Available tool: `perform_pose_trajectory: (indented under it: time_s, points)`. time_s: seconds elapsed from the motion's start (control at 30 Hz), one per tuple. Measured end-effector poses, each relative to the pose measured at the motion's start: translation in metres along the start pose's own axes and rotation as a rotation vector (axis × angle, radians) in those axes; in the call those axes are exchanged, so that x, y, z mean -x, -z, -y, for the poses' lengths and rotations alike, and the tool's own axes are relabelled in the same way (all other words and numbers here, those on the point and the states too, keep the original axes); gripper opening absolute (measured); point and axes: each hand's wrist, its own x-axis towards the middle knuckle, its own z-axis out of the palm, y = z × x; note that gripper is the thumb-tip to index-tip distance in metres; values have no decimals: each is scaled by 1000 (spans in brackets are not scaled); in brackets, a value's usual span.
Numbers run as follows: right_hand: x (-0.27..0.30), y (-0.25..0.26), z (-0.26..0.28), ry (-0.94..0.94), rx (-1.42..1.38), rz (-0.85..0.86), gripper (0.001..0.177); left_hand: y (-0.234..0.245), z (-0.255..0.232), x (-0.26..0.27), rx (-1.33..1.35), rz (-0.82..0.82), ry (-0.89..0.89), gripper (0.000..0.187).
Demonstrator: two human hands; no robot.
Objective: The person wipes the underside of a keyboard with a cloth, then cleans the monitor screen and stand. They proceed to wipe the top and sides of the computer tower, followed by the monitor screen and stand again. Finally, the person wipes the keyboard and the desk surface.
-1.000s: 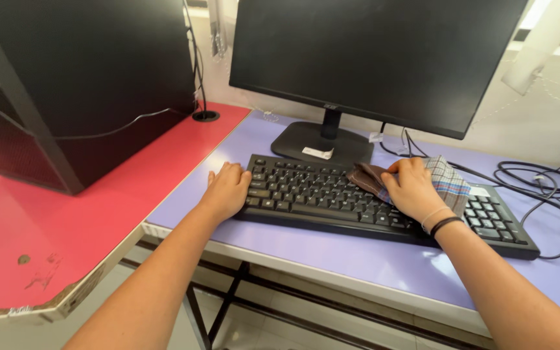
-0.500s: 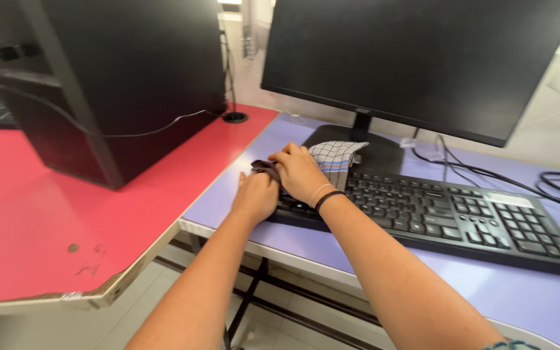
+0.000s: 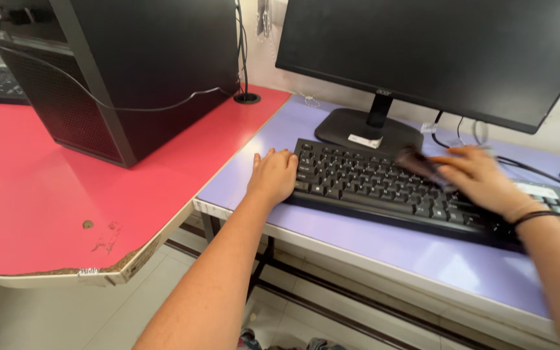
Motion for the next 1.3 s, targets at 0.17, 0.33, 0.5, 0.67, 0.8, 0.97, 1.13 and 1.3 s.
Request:
perform_pose_trajectory:
  time_s: [0.17, 0.33, 0.5, 0.67, 0.8, 0.97, 1.13, 1.3]
  points:
    - [28, -12, 3, -300, 295, -236, 54, 0, 0, 1, 2, 8, 10, 46]
    - [11, -10, 20, -299, 89, -20, 51, -1, 0, 0, 10, -12, 6, 45]
    - [-4, 21, 8, -220, 89, 98, 44, 0, -1, 2, 19, -29, -1, 46]
    - [-24, 67, -4, -322, 19, -235, 34, 3, -3, 3, 16, 4, 14, 45]
    - [-18, 97, -18, -463, -57, -516, 34, -1, -1, 1, 16, -25, -10, 45]
    - [-25, 88, -52, -265, 158, -550, 31, 2, -3, 4, 15, 1, 27, 45]
    - [-73, 113, -136, 103, -376, -730, 28, 4, -4, 3, 22, -17, 12, 45]
    - [-69, 77, -110, 55, 80, -755, 18, 5, -5, 5, 28, 13, 34, 45]
